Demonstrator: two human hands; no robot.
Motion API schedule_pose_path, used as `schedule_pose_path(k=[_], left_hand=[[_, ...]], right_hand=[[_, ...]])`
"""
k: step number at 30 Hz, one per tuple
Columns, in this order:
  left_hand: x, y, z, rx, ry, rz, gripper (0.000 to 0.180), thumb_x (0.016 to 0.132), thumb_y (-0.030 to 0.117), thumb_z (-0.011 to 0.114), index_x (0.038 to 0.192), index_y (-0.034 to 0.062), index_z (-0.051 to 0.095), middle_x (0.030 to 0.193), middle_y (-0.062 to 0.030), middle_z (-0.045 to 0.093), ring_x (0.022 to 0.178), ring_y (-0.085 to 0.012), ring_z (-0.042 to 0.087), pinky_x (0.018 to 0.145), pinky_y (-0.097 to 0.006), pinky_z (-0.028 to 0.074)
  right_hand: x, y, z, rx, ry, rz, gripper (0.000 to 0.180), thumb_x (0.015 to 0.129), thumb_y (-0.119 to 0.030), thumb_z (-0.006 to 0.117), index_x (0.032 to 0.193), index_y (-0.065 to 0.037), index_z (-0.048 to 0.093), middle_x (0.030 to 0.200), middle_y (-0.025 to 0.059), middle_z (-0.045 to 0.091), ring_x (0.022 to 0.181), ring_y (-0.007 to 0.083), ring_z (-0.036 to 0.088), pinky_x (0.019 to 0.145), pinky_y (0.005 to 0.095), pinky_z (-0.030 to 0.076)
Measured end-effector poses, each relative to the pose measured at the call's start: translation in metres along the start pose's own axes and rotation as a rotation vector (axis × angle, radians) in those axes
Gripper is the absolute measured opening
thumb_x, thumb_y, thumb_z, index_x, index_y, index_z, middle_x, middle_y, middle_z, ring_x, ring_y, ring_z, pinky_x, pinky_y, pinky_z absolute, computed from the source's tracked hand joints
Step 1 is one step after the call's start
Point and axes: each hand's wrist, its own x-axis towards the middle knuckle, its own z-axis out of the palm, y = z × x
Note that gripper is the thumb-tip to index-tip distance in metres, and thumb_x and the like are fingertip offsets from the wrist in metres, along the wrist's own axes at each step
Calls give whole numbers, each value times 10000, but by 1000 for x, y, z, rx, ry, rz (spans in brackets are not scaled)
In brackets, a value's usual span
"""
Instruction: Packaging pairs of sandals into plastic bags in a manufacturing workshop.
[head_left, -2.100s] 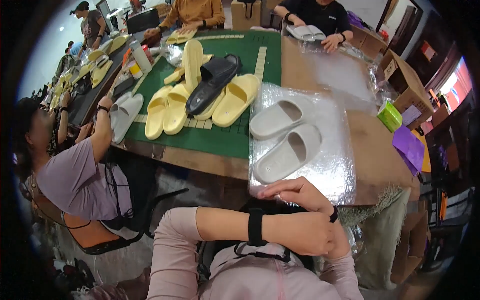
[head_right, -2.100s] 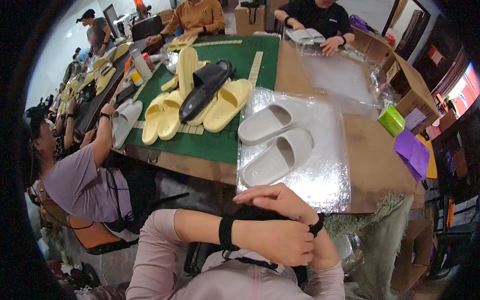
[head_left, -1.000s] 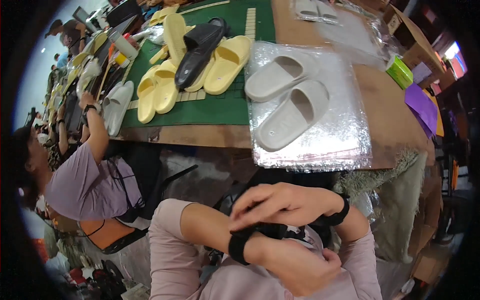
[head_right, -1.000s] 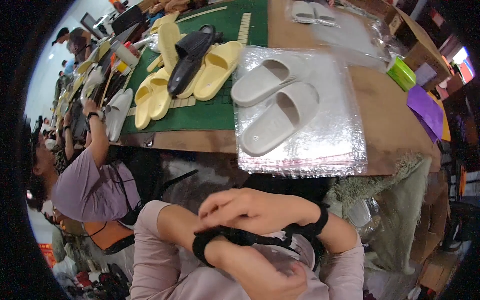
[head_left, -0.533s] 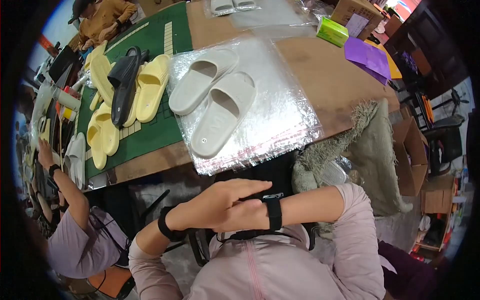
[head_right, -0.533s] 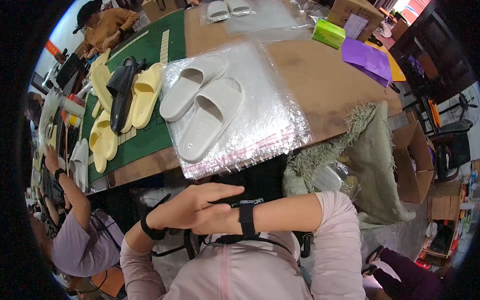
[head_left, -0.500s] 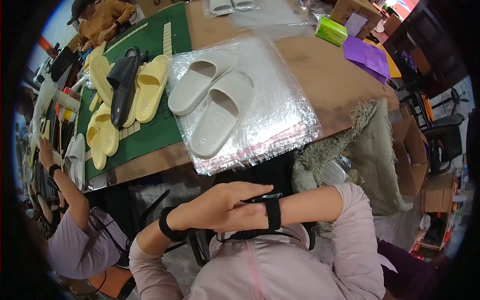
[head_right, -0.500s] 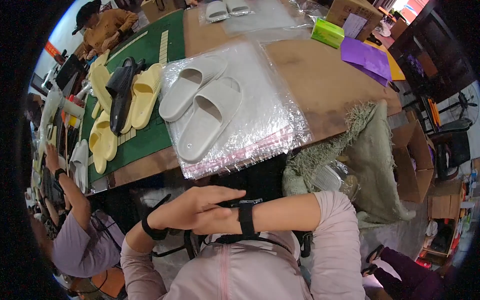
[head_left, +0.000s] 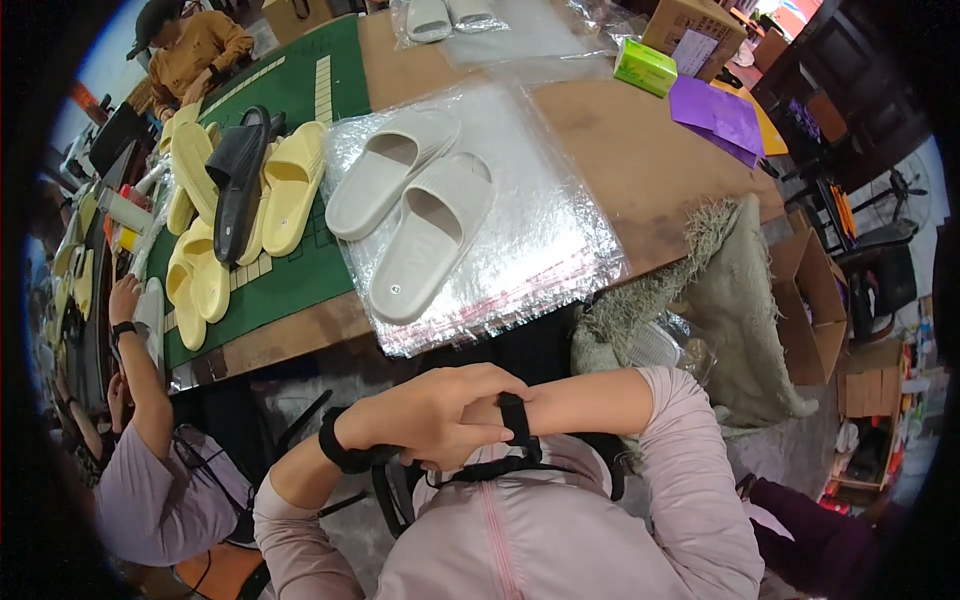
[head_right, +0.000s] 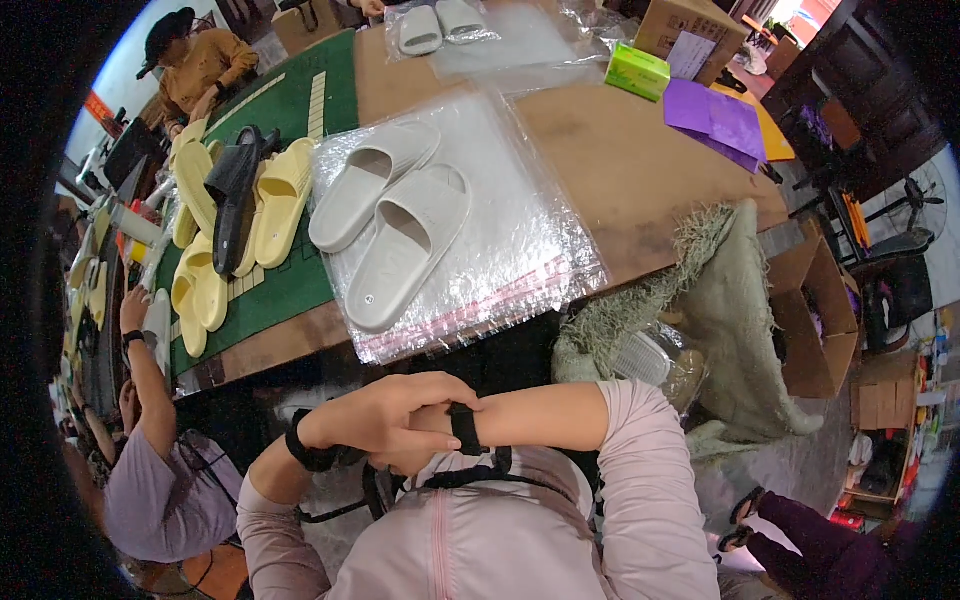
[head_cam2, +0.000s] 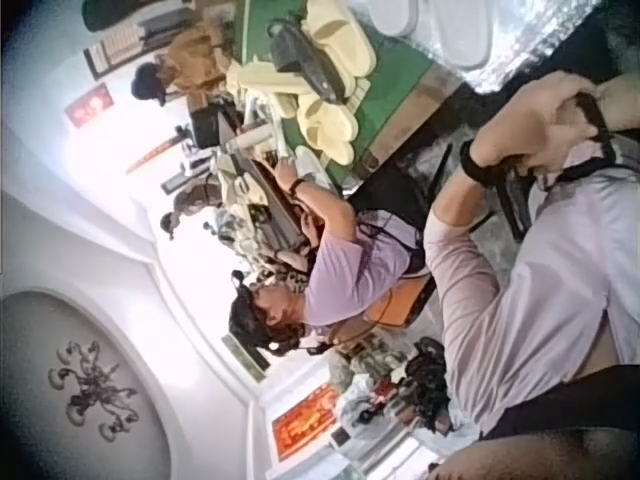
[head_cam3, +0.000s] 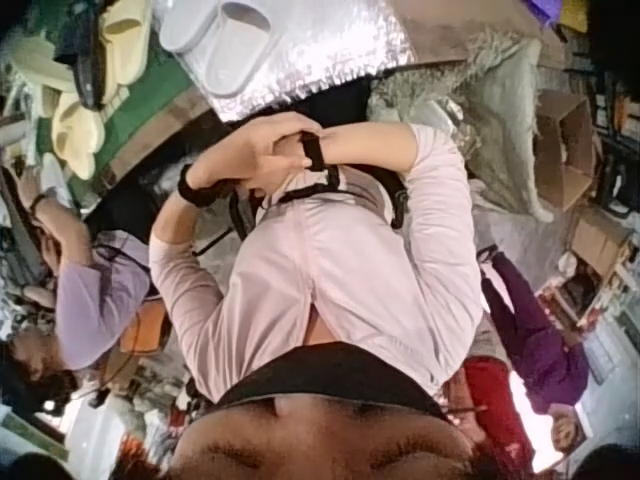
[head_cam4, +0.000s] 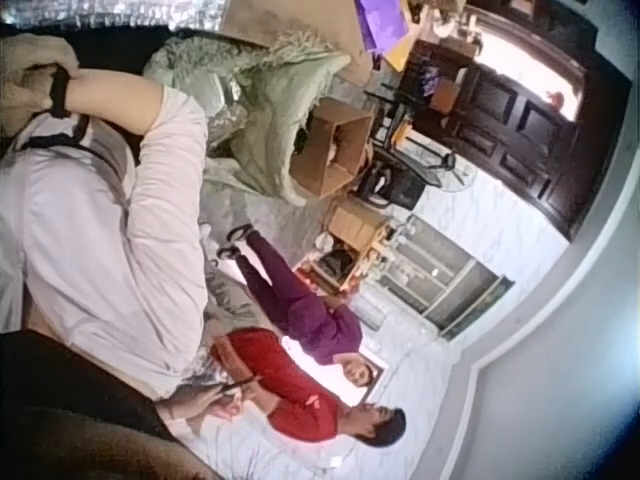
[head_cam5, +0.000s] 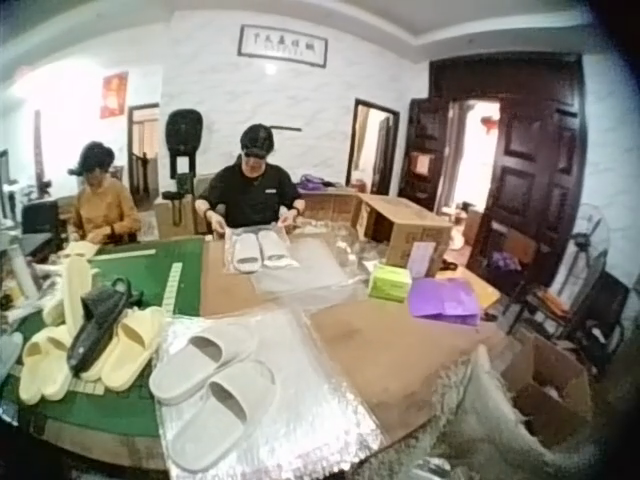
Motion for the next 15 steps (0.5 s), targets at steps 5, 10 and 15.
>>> schedule_pose_path(k=[5, 10, 15], left_hand=[[1, 4, -1, 102, 12, 10, 397, 834, 245, 698, 1127, 13, 564, 1064, -149, 587, 967, -301, 595, 830, -353, 479], [2, 2, 3, 165, -38, -54, 347, 863, 284, 652, 1044, 9, 544, 993, -158, 560, 882, -352, 579, 758, -388, 476], [1, -29, -15, -19, 279, -73, 453, 919, 111, 570, 1352, 55, 448, 1260, -146, 548, 1163, -208, 521, 971, -346, 426]], right_hand=[[12, -1, 7, -17, 102, -39, 155, 850, -164, 553, 893, -19, 590, 866, 146, 617, 778, 299, 610, 663, 430, 484], [11, 1, 10, -58, 205, -107, 141, 819, -146, 577, 810, -11, 616, 793, 168, 630, 720, 332, 621, 627, 447, 489], [-11, 13, 6, -90, 310, -150, 145, 787, -128, 602, 728, -2, 642, 721, 191, 642, 662, 364, 632, 591, 464, 494]])
